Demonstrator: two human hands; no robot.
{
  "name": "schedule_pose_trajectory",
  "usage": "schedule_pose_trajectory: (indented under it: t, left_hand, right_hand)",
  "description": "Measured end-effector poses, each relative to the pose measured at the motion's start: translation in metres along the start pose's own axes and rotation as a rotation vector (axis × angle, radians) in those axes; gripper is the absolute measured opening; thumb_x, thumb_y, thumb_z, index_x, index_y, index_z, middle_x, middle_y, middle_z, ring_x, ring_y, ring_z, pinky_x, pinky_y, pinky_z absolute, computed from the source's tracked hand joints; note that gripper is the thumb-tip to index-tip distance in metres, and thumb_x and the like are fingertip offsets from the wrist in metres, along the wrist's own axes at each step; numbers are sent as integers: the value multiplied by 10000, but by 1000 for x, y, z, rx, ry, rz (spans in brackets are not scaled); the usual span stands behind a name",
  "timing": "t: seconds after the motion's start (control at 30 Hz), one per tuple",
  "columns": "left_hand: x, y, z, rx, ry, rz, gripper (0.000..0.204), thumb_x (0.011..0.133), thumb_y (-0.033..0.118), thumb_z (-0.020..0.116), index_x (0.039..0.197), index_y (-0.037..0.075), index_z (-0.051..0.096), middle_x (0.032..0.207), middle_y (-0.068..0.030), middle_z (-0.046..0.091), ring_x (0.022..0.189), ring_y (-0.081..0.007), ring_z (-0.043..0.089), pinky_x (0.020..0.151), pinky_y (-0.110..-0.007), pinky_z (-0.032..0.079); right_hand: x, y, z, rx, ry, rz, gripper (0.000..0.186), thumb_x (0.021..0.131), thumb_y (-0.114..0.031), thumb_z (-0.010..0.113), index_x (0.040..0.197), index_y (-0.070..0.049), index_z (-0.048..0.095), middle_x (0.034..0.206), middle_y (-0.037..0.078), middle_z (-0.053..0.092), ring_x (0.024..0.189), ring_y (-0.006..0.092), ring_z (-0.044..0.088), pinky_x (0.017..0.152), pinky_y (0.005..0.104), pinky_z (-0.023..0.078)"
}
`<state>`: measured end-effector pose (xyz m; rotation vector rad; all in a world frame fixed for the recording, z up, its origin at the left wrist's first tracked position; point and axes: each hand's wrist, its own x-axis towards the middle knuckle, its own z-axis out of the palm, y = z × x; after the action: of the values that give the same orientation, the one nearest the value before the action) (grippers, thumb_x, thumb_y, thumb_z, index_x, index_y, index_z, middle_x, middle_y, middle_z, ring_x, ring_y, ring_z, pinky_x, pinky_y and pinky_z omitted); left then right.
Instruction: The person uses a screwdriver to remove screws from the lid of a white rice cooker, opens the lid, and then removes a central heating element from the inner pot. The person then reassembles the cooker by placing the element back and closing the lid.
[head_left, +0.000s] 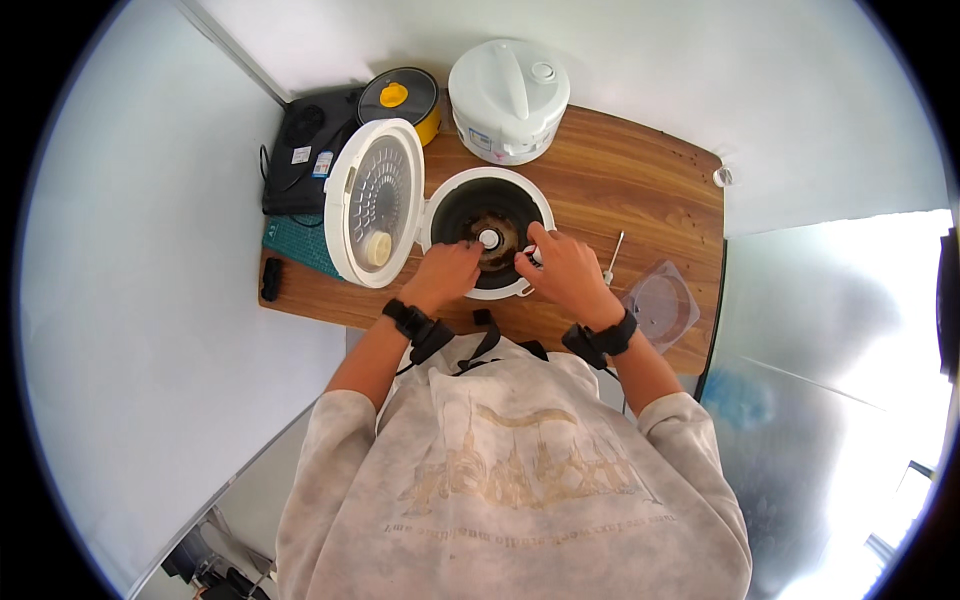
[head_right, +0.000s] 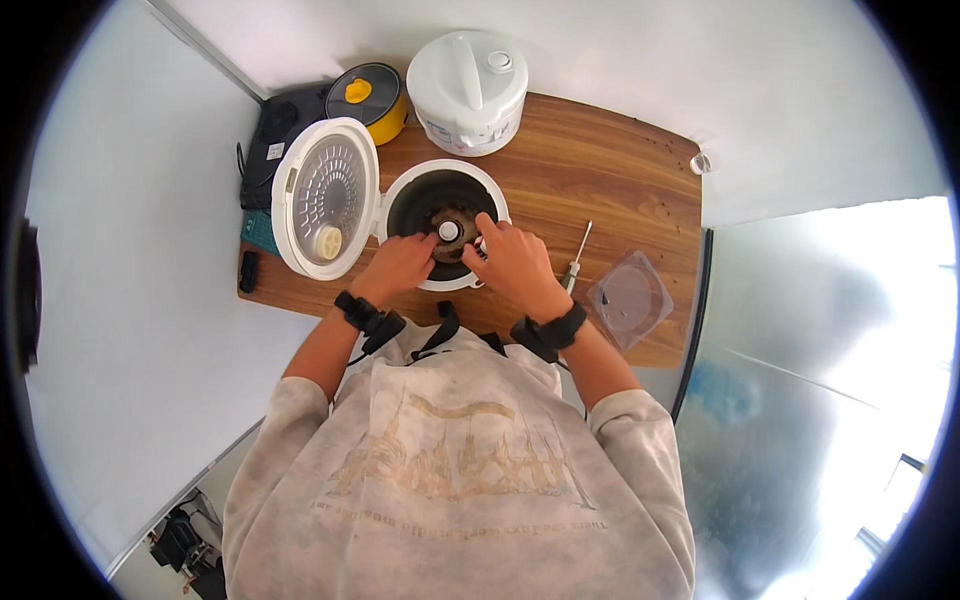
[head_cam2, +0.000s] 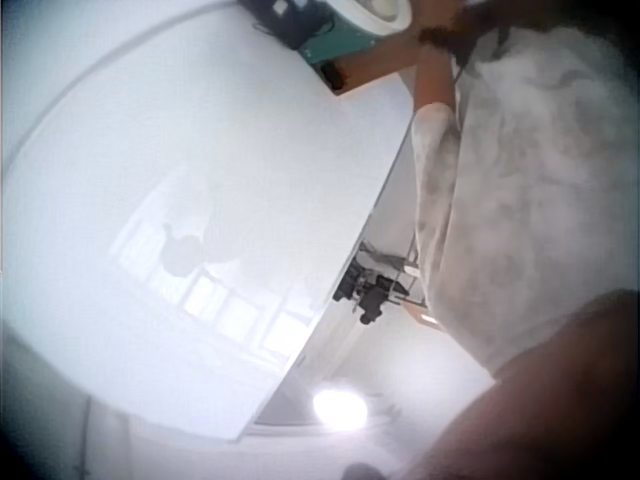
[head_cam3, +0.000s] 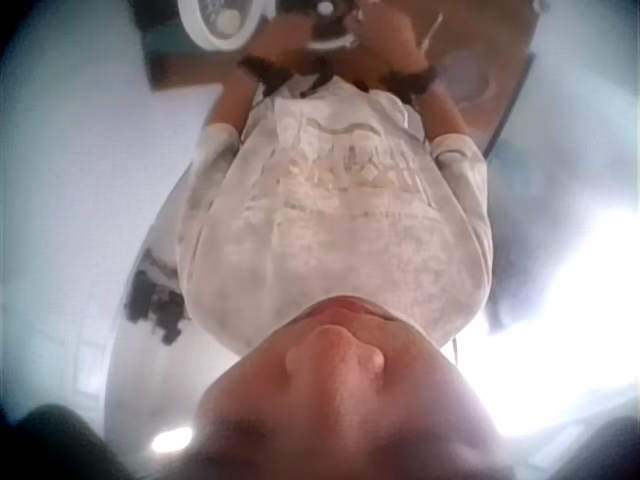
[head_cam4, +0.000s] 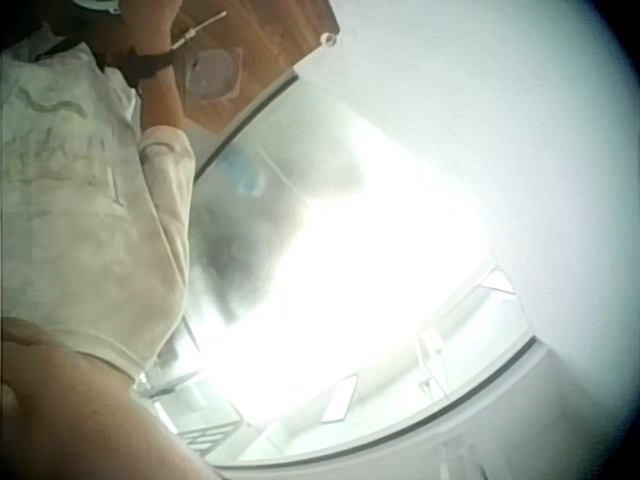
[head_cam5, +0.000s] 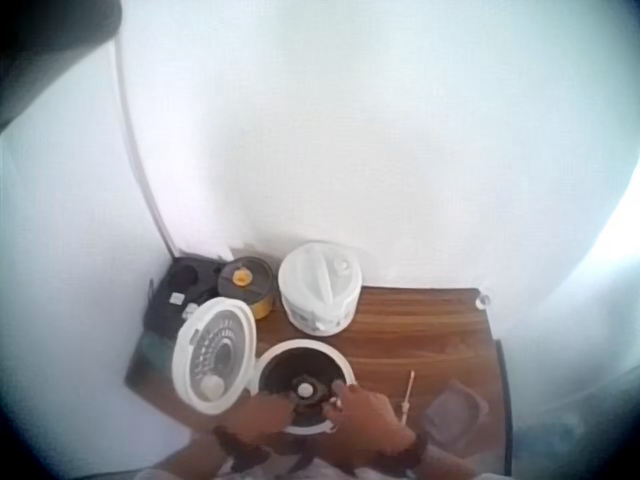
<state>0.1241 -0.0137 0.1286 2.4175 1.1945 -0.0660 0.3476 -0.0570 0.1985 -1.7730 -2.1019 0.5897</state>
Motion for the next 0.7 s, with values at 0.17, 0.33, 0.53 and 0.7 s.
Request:
schedule_pose_trajectory:
  t: [0.17,0.33,0.53,0.7]
  left_hand:
    - [27,-18,19,-88,-84,-1,445,860,90,581,1305,79,602,1240,-254,595,976,-417,680,907,-507,543]
    - [41,-15,15,89,-277,-77,475,894,119,569,1368,121,598,1353,-304,533,1083,-447,661,975,-467,536]
    - [56,-3,12,141,-391,-136,447,861,106,594,1302,46,638,1422,-374,477,1126,-457,655,941,-458,557]
    - [72,9,-10,164,-498,-26,410,814,74,646,1212,-17,677,1078,-373,660,1033,-410,703,892,-437,576]
  right_hand:
    - [0,10,0,88,-35,-61,305,876,-272,721,1055,-78,569,878,189,684,767,424,670,677,500,545]
    - [1,13,6,148,-17,-54,275,865,-233,730,1042,-81,586,881,191,675,824,428,663,714,506,541]
    - [3,15,5,180,-6,-58,269,855,-222,731,1036,-78,593,870,182,658,830,425,654,721,506,534]
    - [4,22,7,198,-5,-60,286,850,-256,760,1042,-91,627,895,168,675,824,405,654,718,483,519]
